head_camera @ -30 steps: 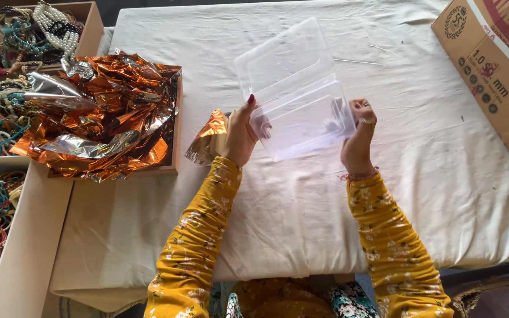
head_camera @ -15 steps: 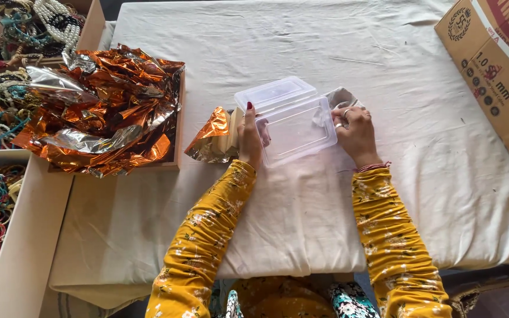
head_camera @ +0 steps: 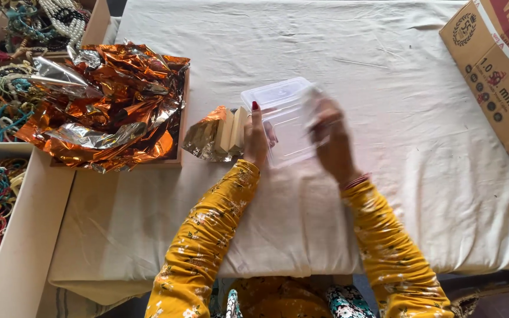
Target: Wrapping a wooden block in gold foil and placing it into a plastic container.
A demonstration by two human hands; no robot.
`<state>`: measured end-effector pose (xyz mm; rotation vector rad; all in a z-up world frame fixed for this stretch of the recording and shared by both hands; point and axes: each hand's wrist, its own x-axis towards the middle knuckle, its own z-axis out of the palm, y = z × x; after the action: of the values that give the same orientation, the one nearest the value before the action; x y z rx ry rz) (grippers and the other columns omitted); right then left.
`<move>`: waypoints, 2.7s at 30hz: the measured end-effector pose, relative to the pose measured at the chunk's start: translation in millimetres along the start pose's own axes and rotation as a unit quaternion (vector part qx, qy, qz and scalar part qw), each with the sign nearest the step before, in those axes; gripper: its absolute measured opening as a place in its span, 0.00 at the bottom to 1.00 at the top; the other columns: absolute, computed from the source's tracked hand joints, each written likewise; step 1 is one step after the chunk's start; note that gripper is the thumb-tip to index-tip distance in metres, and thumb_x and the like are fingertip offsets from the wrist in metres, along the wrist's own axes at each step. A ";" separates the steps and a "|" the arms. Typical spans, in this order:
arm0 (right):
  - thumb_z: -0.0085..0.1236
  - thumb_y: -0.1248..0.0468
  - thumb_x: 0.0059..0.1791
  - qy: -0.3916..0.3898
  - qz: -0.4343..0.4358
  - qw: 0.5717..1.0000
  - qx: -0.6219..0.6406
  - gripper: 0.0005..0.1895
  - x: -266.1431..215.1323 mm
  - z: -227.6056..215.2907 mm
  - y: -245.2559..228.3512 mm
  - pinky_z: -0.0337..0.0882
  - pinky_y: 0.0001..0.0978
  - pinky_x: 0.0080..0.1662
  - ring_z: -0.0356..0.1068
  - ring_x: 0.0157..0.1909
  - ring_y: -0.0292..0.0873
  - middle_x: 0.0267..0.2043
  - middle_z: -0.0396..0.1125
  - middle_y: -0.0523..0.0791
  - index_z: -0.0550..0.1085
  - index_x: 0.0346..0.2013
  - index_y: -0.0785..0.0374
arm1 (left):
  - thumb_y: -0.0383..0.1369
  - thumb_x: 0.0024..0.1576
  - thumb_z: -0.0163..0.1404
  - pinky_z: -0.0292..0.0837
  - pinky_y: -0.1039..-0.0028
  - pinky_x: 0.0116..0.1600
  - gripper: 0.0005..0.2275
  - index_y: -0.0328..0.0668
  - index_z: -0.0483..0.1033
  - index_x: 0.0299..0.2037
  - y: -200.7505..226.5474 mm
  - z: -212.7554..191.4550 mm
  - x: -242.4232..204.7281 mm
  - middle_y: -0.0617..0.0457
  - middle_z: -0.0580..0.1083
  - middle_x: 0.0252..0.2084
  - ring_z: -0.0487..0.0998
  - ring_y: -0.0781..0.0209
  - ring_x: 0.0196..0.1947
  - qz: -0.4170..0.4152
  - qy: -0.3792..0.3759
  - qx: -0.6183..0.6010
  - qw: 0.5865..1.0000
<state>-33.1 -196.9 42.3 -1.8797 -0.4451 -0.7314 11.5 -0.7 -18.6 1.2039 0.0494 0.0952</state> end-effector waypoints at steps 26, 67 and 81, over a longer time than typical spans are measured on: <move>0.44 0.78 0.54 0.125 -0.069 0.982 -0.125 0.10 27.1 -79.1 46.8 0.75 0.34 0.52 0.71 0.49 0.43 0.45 0.67 0.49 0.68 0.48 0.68 | 0.39 0.71 0.43 0.64 0.70 0.25 0.13 0.40 0.79 0.48 133.6 61.5 -83.5 0.50 0.72 0.23 0.69 0.60 0.16 0.368 -0.071 0.312 0.873; 0.60 0.58 0.52 -0.200 0.274 0.930 0.146 0.13 29.2 -79.8 25.4 0.67 0.22 0.28 0.68 0.28 0.30 0.29 0.72 0.41 0.79 0.39 0.68 | 0.52 0.61 0.56 0.79 0.58 0.52 0.25 0.55 0.72 0.66 84.4 46.9 -60.3 0.47 0.77 0.54 0.81 0.46 0.50 0.238 -0.187 0.529 0.793; 0.59 0.50 0.59 0.104 0.076 0.952 -0.279 0.18 29.8 -89.3 90.1 0.66 0.39 0.39 0.70 0.36 0.45 0.31 0.70 0.45 0.78 0.37 0.62 | 0.54 0.50 0.60 0.64 0.48 0.64 0.37 0.54 0.67 0.71 63.9 14.8 -27.3 0.39 0.53 0.74 0.61 0.38 0.68 0.297 -0.141 0.694 0.641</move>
<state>17.8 -315.8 26.0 -2.2936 0.0572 -1.0117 -17.4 5.5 46.0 2.7598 -0.6936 0.5168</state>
